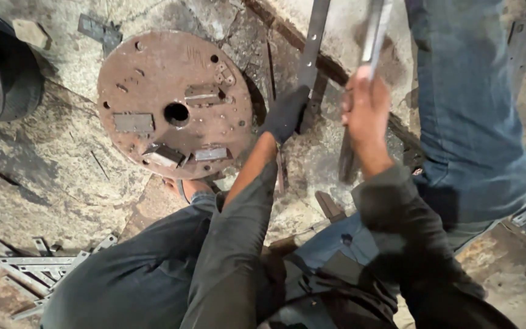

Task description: The person is assembling metal components by hammering metal strips into a circular jig or hub on the workshop floor.

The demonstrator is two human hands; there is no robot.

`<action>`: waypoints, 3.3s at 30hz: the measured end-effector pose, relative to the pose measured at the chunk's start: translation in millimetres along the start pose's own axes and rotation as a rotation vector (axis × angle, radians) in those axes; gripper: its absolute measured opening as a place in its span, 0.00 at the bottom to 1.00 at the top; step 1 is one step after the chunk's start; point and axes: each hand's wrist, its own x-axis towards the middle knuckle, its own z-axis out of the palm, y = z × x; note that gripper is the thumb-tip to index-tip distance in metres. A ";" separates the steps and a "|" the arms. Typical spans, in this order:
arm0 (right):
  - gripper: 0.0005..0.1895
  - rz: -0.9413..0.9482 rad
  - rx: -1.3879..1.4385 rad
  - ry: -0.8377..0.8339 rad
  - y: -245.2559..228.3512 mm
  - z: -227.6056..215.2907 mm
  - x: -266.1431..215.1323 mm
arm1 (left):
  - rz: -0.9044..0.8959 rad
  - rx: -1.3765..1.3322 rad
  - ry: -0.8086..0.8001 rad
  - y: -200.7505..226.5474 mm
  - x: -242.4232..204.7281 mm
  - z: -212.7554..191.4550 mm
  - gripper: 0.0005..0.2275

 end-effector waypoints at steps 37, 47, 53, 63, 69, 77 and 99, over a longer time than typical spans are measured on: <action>0.21 -0.290 -0.041 -0.063 15.8 0.0 1.1 | 0.141 0.284 0.081 -6.1 7.9 -3.3 0.32; 0.20 -0.085 0.039 -0.102 -9.4 -8.3 -13.1 | 0.046 0.204 0.057 56.4 49.2 -3.3 0.33; 0.23 -0.034 0.023 -0.075 17.9 -2.4 18.1 | 0.047 0.194 0.092 64.8 77.3 -4.3 0.33; 0.23 -0.154 0.080 -0.074 -10.3 -4.9 -15.0 | -0.023 0.362 0.132 76.1 84.2 -1.7 0.38; 0.22 0.198 -0.037 -0.103 28.5 1.2 27.3 | 0.094 0.414 0.227 47.7 106.3 7.0 0.37; 0.24 -0.149 -0.065 -0.082 -13.1 -4.9 -15.7 | 0.021 0.280 0.195 66.0 78.1 5.3 0.34; 0.25 0.019 -0.167 -0.005 14.3 -1.2 13.4 | 0.222 0.146 0.155 48.0 92.7 5.0 0.29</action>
